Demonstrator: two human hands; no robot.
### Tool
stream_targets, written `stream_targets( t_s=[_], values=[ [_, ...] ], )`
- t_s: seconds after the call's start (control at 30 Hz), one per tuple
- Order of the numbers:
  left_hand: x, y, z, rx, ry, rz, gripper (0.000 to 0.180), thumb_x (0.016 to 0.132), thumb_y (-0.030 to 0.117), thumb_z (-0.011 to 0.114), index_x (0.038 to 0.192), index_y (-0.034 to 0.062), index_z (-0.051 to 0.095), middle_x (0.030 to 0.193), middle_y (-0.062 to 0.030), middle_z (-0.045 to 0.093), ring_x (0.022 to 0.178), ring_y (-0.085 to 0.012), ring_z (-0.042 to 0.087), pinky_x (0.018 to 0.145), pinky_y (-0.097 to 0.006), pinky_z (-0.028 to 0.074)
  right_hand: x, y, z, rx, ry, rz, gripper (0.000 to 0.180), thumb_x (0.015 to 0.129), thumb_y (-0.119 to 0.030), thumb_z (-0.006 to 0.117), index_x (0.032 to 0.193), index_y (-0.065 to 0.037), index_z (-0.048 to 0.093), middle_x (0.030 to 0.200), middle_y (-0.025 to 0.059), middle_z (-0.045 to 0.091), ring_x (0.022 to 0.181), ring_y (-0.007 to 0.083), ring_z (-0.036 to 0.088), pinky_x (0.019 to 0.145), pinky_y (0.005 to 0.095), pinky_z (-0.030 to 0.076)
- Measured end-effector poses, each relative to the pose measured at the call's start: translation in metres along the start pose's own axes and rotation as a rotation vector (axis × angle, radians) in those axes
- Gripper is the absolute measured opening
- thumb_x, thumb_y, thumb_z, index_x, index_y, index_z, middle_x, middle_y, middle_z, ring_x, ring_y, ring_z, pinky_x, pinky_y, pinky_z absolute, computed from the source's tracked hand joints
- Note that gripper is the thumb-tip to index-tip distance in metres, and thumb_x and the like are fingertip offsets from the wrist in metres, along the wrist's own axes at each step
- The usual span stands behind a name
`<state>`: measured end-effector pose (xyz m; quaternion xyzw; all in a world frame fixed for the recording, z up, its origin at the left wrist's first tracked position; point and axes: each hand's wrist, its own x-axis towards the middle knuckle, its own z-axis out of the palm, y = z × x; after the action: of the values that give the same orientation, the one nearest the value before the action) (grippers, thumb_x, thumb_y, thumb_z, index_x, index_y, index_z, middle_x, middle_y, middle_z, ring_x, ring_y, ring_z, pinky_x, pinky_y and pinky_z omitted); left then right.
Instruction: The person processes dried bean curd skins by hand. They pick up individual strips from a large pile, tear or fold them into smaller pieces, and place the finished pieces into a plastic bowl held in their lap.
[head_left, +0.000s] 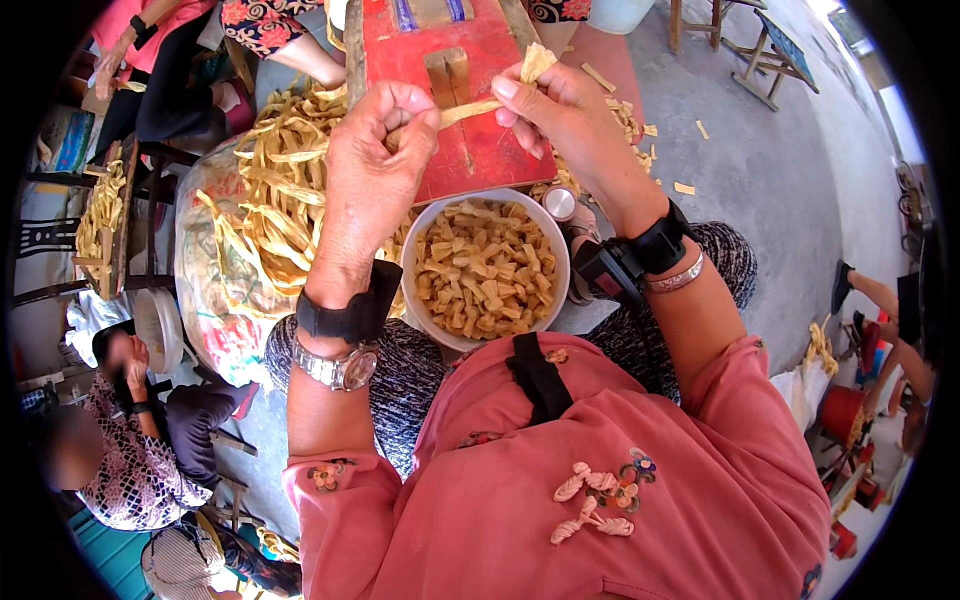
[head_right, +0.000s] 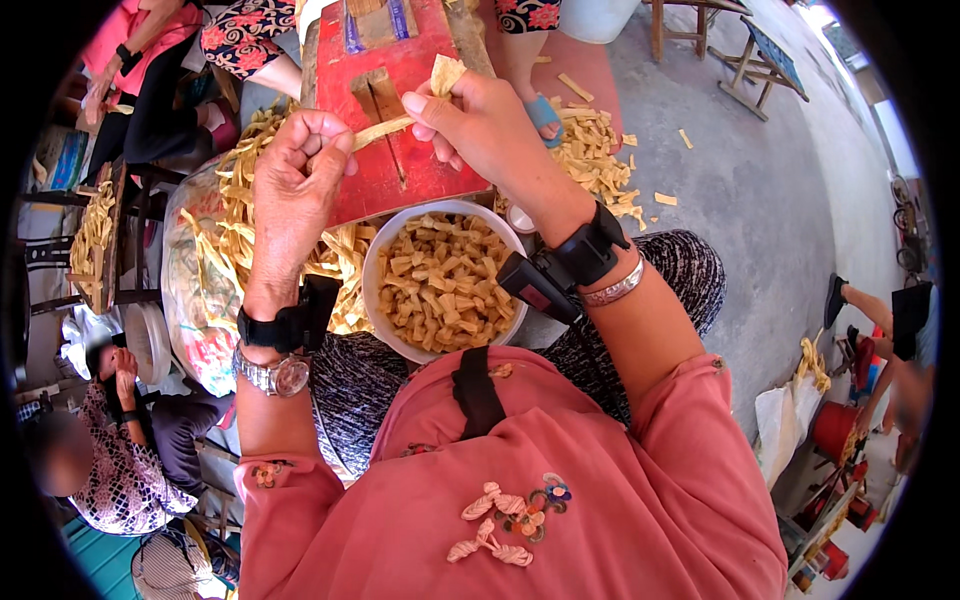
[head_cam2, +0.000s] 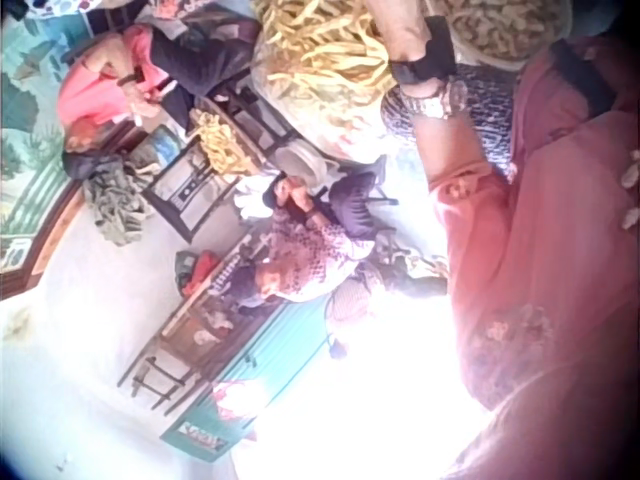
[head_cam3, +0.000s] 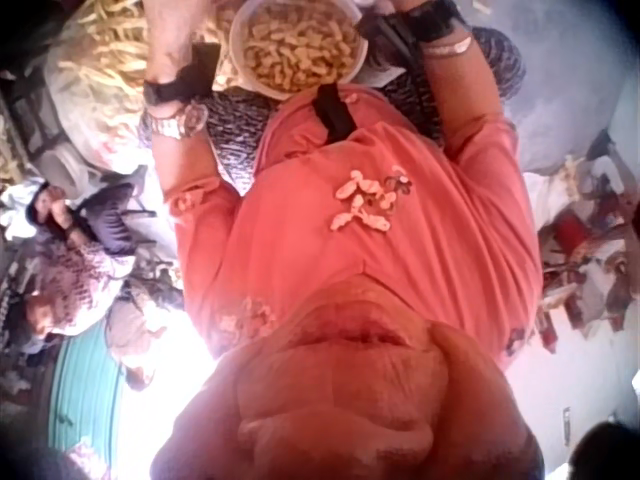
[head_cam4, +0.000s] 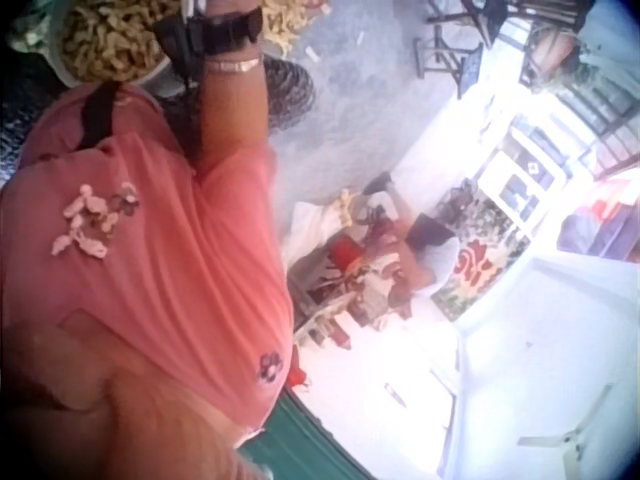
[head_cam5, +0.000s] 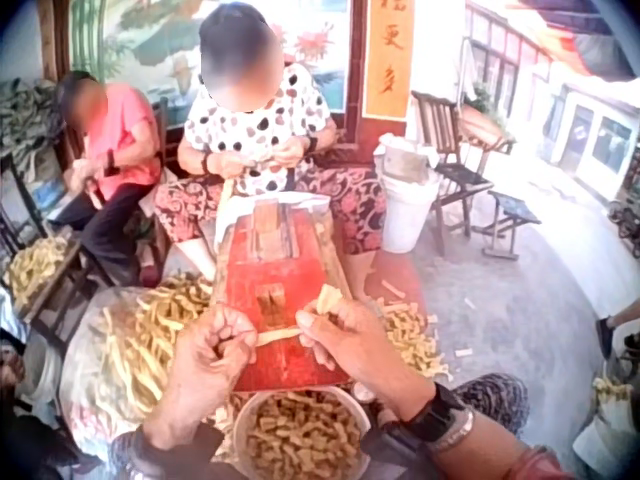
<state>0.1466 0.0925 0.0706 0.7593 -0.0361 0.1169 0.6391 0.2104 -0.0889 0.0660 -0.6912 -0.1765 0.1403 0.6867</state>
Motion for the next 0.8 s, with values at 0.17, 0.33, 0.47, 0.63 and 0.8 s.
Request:
stream_targets(
  t_s=[0.17, 0.33, 0.47, 0.63, 0.8],
  values=[
    [0.009, -0.039, -0.001, 0.617, 0.015, 0.138, 0.004, 0.088, 0.001, 0.053, 0.087, 0.0042, 0.055, 0.070, 0.0028, 0.056, 0.060, -0.0043, 0.048, 0.054, -0.020, 0.041, 0.013, 0.036, -0.002, -0.545, 0.125, -0.168, 0.033, 0.082, -0.025, 0.065, 0.073, 0.004, 0.054, 0.059, 0.0097, 0.053, 0.052, 0.0140, 0.048, 0.047, 0.0338, 0.037],
    [-0.019, -0.021, -0.007, 0.105, 0.078, -0.105, 0.007, 0.092, 0.011, 0.054, 0.090, 0.0045, 0.057, 0.070, 0.0037, 0.055, 0.059, -0.0024, 0.042, 0.054, -0.017, 0.035, -0.033, 0.026, -0.017, -0.559, -0.051, -0.107, 0.038, 0.078, -0.031, 0.069, 0.078, 0.004, 0.054, 0.059, 0.0094, 0.048, 0.054, 0.0163, 0.046, 0.050, 0.0330, 0.037],
    [-0.062, -0.010, -0.002, 0.127, -0.086, -0.243, 0.019, 0.094, 0.019, 0.050, 0.093, 0.0016, 0.057, 0.072, 0.0002, 0.058, 0.065, -0.0038, 0.048, 0.057, -0.021, 0.041, -0.069, 0.009, -0.022, -0.667, -0.171, -0.014, 0.042, 0.079, -0.039, 0.069, 0.088, 0.000, 0.057, 0.062, 0.0066, 0.049, 0.057, 0.0136, 0.047, 0.052, 0.0298, 0.038],
    [-0.094, -0.042, -0.005, 0.204, -0.071, -0.216, 0.018, 0.094, 0.015, 0.049, 0.101, 0.0006, 0.058, 0.084, -0.0063, 0.063, 0.081, -0.0116, 0.060, 0.074, -0.027, 0.050, -0.089, 0.027, -0.037, -0.460, -0.068, 0.019, 0.034, 0.084, -0.034, 0.064, 0.091, -0.001, 0.059, 0.065, 0.0036, 0.053, 0.059, 0.0091, 0.050, 0.052, 0.0255, 0.039],
    [-0.107, -0.034, -0.042, 0.134, 0.119, -0.315, 0.022, 0.095, 0.014, 0.047, 0.110, 0.0020, 0.059, 0.092, -0.0119, 0.066, 0.086, -0.0183, 0.065, 0.080, -0.030, 0.051, -0.110, 0.055, -0.034, -0.479, -0.199, 0.145, 0.026, 0.087, -0.027, 0.059, 0.087, 0.000, 0.060, 0.062, 0.0037, 0.051, 0.056, 0.0110, 0.046, 0.053, 0.0285, 0.039]
  ],
)
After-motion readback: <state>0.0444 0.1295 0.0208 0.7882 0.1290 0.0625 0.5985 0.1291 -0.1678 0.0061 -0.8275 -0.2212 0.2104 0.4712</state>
